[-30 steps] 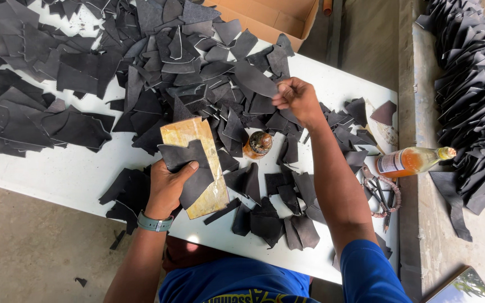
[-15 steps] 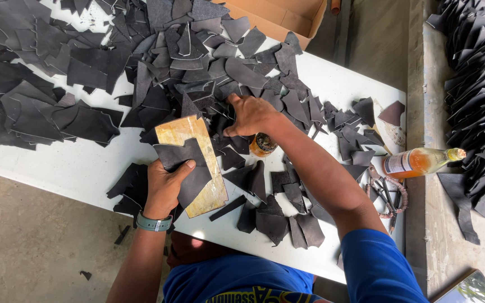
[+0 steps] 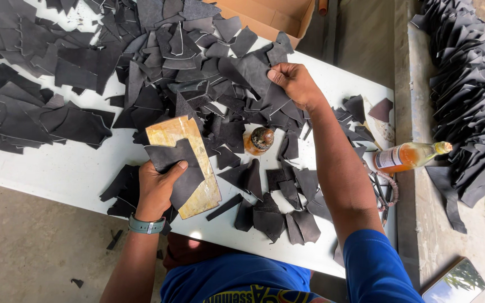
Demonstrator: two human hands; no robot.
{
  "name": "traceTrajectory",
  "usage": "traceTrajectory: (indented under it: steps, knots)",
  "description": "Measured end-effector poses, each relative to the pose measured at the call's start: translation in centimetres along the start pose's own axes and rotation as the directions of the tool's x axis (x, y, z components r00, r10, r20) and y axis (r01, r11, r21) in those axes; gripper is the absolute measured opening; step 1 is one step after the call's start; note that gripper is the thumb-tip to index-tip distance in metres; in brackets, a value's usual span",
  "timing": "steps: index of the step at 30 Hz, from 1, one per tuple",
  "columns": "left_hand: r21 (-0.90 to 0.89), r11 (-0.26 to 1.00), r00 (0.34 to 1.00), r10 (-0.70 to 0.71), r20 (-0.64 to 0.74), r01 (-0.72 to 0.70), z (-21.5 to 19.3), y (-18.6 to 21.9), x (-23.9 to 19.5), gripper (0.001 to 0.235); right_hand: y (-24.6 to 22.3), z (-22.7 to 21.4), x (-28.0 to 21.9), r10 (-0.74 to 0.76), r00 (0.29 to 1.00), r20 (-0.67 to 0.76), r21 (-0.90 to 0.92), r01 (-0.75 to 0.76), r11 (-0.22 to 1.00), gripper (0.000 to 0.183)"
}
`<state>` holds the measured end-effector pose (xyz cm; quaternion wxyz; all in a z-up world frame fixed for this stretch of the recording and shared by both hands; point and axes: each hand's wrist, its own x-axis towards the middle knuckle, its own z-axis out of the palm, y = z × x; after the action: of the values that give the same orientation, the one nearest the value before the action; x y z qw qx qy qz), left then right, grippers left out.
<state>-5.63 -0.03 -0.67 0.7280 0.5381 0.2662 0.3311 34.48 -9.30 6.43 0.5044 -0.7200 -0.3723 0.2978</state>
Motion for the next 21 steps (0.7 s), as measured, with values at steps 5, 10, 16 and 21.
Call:
traceTrajectory:
  steps: [5, 10, 16, 21]
  knots:
    - [0.007, 1.000, 1.000, 0.003, 0.008, -0.003, 0.2, 0.1, 0.0, 0.021, 0.6, -0.7, -0.7, -0.007, 1.000, -0.029, 0.067, 0.009, 0.998, 0.032]
    - [0.006, 1.000, 1.000, 0.009, 0.018, -0.009, -0.3, -0.1, -0.3, 0.021, 2.3, -1.9, -0.8, -0.085, 0.995, -0.047, 0.073, 0.089, 0.993, 0.034]
    - [-0.001, 1.000, 1.000, 0.015, 0.026, -0.015, -0.6, -0.2, -0.5, 0.020, 3.1, -4.2, -2.3, -0.166, 0.986, 0.029, 0.301, 0.150, 0.942, 0.023]
    - [-0.003, 1.000, 0.999, 0.029, 0.040, -0.029, -0.3, -0.1, -0.6, 0.021, 4.1, -5.1, -3.5, -0.215, 0.977, 0.003, 0.237, 0.208, 0.949, 0.020]
